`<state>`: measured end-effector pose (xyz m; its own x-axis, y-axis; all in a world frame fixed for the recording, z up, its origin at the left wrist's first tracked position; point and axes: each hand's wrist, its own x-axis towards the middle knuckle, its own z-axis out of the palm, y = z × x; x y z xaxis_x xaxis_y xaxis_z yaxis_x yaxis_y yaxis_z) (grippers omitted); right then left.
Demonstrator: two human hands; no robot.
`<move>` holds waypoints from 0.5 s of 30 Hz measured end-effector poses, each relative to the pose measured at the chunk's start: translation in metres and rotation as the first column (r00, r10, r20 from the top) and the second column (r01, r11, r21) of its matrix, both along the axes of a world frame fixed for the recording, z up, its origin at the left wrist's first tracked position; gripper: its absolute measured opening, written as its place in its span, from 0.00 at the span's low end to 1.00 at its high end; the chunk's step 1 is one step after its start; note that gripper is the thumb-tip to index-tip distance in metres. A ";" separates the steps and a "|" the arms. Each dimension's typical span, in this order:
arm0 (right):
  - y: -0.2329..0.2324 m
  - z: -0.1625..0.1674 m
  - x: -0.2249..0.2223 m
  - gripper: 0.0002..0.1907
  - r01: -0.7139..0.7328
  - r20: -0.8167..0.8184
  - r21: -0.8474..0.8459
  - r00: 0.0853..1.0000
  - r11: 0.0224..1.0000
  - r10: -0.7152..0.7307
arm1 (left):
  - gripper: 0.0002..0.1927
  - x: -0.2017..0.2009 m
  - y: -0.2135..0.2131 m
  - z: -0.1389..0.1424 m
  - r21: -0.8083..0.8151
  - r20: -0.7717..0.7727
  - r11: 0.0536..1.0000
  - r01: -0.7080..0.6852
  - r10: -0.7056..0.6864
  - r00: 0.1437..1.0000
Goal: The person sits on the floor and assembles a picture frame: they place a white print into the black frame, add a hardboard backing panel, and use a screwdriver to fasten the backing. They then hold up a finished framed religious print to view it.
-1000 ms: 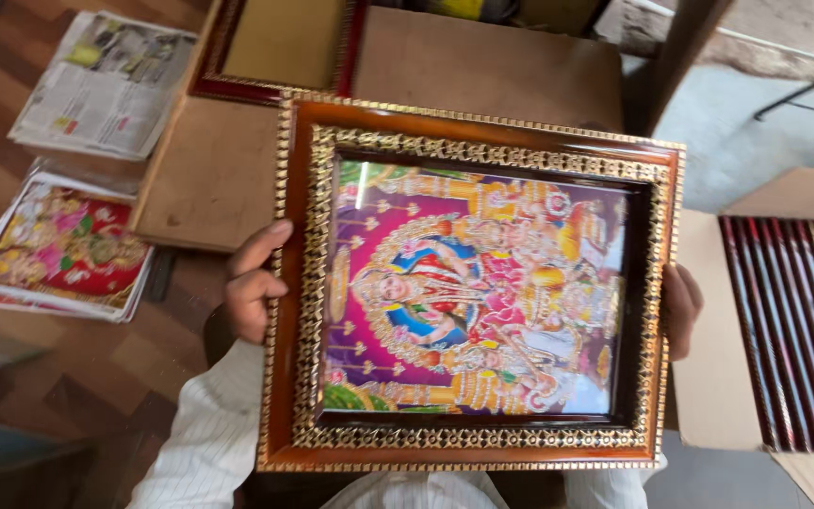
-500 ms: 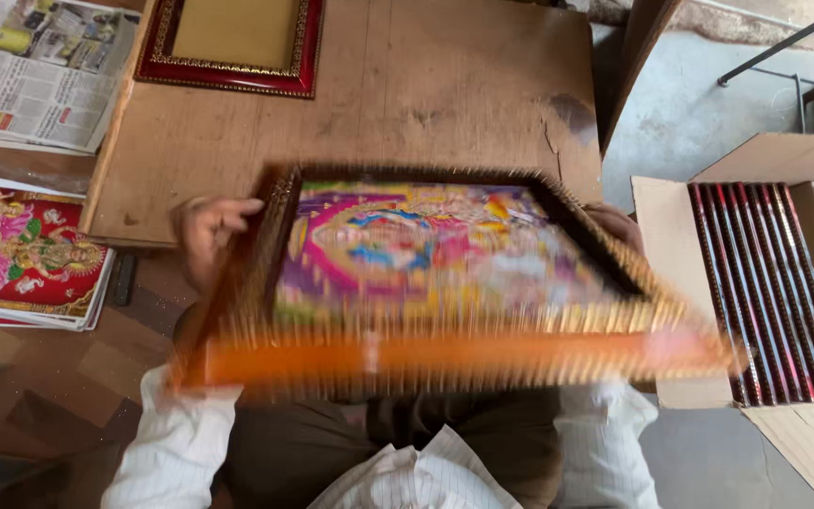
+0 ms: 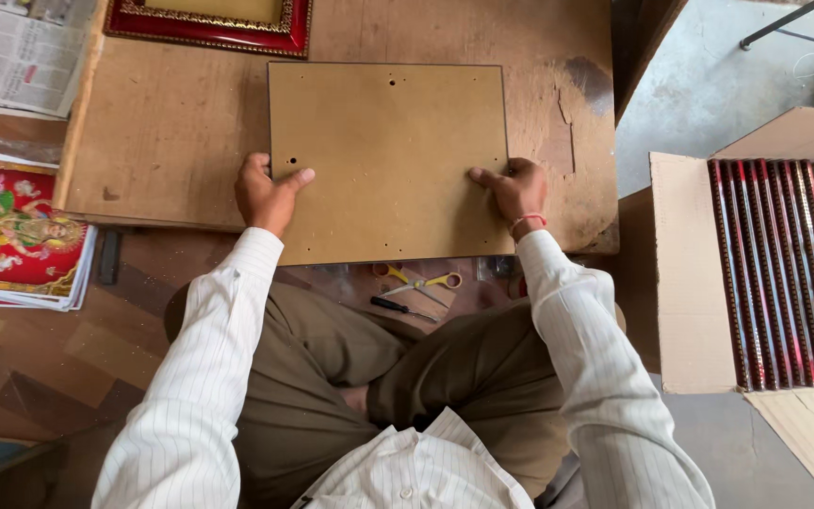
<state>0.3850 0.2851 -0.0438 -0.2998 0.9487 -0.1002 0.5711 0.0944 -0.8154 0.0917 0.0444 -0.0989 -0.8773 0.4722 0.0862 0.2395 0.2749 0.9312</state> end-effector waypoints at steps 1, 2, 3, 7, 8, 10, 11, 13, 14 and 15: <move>0.002 -0.006 0.000 0.22 0.010 0.023 -0.014 1.000 1.000 -0.009 | 0.27 -0.001 0.001 -0.003 -0.018 -0.009 1.000 -0.002 0.002 1.000; 0.003 -0.015 0.001 0.22 0.018 0.046 -0.030 0.999 0.999 -0.017 | 0.27 -0.002 0.000 -0.007 -0.037 -0.019 0.999 -0.006 0.005 1.000; 0.007 -0.017 0.003 0.23 0.031 0.066 -0.044 0.997 0.999 -0.028 | 0.27 -0.002 0.001 -0.005 -0.077 -0.048 0.997 -0.024 0.021 0.999; 0.020 -0.024 0.019 0.23 -0.076 -0.049 0.076 0.996 0.994 0.080 | 0.28 -0.002 -0.002 0.000 -0.159 -0.131 0.986 -0.059 0.038 0.991; 0.024 -0.020 0.026 0.24 -0.086 -0.111 0.145 0.989 0.986 0.103 | 0.28 0.000 -0.004 0.002 -0.166 -0.134 0.985 -0.050 0.028 0.991; 0.017 -0.007 0.042 0.22 -0.072 -0.204 0.089 0.975 0.993 0.089 | 0.28 0.002 -0.008 0.005 -0.132 -0.131 0.990 -0.050 0.032 0.991; 0.011 0.003 0.055 0.19 -0.050 -0.234 -0.037 0.971 0.998 0.040 | 0.27 0.002 -0.008 0.006 -0.108 -0.137 0.993 -0.052 0.037 0.990; -0.011 0.025 0.081 0.14 0.005 -0.248 -0.216 0.967 0.976 -0.060 | 0.27 0.003 -0.009 0.007 -0.117 -0.131 0.992 -0.049 0.034 0.991; -0.030 0.032 0.090 0.14 0.039 -0.235 -0.267 0.966 0.963 -0.105 | 0.27 0.003 -0.009 0.007 -0.119 -0.127 0.992 -0.048 0.033 0.991; -0.049 0.036 0.097 0.13 0.072 -0.223 -0.313 0.964 0.947 -0.147 | 0.27 0.004 -0.008 0.007 -0.123 -0.142 0.991 -0.052 0.034 0.989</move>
